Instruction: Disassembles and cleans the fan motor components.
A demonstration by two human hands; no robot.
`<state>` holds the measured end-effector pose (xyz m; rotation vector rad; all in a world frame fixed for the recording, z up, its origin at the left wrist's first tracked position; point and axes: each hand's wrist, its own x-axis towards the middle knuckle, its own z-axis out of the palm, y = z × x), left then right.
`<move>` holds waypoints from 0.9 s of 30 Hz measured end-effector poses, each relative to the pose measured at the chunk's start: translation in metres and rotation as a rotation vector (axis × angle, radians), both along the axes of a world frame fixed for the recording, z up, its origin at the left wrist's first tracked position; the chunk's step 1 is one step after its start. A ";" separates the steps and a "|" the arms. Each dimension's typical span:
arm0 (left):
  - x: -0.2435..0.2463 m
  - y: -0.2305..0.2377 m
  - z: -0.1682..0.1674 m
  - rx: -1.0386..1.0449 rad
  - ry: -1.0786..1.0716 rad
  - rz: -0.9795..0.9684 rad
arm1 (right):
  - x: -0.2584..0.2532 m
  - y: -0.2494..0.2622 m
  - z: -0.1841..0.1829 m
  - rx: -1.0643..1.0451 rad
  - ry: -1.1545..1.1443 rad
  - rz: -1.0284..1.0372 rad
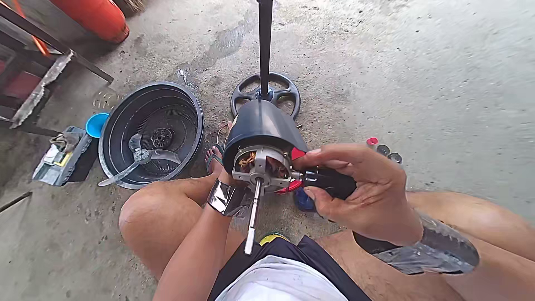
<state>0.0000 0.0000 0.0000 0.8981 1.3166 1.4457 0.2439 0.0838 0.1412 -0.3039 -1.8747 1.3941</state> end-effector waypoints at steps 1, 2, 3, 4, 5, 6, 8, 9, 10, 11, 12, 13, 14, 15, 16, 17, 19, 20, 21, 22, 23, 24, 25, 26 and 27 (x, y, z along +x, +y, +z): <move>0.008 0.001 0.022 0.087 -0.336 -0.043 | 0.002 0.006 0.001 0.000 -0.016 -0.009; 0.017 0.001 0.052 0.063 -0.615 -0.072 | 0.003 0.010 0.002 0.013 -0.037 -0.005; 0.023 0.000 0.071 0.047 -0.745 -0.081 | 0.004 0.014 0.004 0.032 -0.057 0.007; 0.024 -0.003 0.077 0.086 -0.771 -0.074 | 0.005 0.014 0.005 0.049 -0.074 0.016; 0.022 0.000 0.076 0.180 -0.687 -0.041 | 0.005 0.012 0.006 0.066 -0.084 0.018; 0.018 0.006 0.074 0.285 -0.597 -0.010 | 0.004 0.009 0.006 0.082 -0.081 0.021; 0.013 0.025 0.074 0.375 -0.564 0.161 | 0.002 0.003 0.006 0.094 -0.052 0.051; 0.014 0.031 0.080 0.322 -0.554 0.273 | 0.001 0.001 0.006 0.095 -0.037 0.070; 0.013 0.034 0.079 0.278 -0.564 0.314 | 0.001 0.000 0.006 0.097 -0.030 0.080; 0.010 0.035 0.071 0.278 -0.607 0.286 | 0.001 0.000 0.007 0.100 -0.030 0.082; 0.003 0.037 0.054 0.323 -0.669 0.187 | 0.001 0.001 0.007 0.104 -0.038 0.079; -0.008 0.040 0.025 0.426 -0.759 -0.001 | 0.002 0.002 0.008 0.109 -0.050 0.075; -0.014 0.045 0.008 0.464 -0.832 -0.118 | 0.003 0.004 0.009 0.109 -0.053 0.072; -0.016 0.046 -0.001 0.461 -0.889 -0.191 | 0.004 0.005 0.010 0.101 -0.051 0.070; -0.015 0.045 -0.004 0.445 -0.925 -0.226 | 0.006 0.006 0.010 0.084 -0.048 0.071; -0.013 0.044 -0.005 0.440 -0.944 -0.246 | 0.007 0.008 0.010 0.066 -0.041 0.069; -0.006 0.045 -0.005 0.453 -0.943 -0.251 | 0.010 0.009 0.009 0.054 -0.029 0.046; -0.002 0.045 -0.005 0.467 -0.943 -0.234 | 0.010 0.009 0.009 0.049 -0.016 0.027; 0.002 0.045 -0.005 0.478 -0.940 -0.213 | 0.010 0.008 0.008 0.034 -0.002 0.008; 0.005 0.045 -0.005 0.488 -0.933 -0.197 | 0.010 0.008 0.008 0.014 0.011 -0.009; 0.007 0.046 -0.005 0.497 -0.929 -0.190 | 0.010 0.007 0.008 -0.003 0.014 -0.027; 0.009 0.047 -0.005 0.505 -0.941 -0.188 | 0.011 0.006 0.008 -0.019 0.016 -0.042; 0.011 0.049 -0.005 0.512 -0.963 -0.177 | 0.010 0.006 0.008 -0.028 0.020 -0.052; 0.012 0.050 -0.005 0.512 -0.963 -0.155 | 0.010 0.005 0.008 -0.031 0.023 -0.057; 0.014 0.052 -0.005 0.510 -0.930 -0.107 | 0.010 0.004 0.008 -0.027 0.024 -0.060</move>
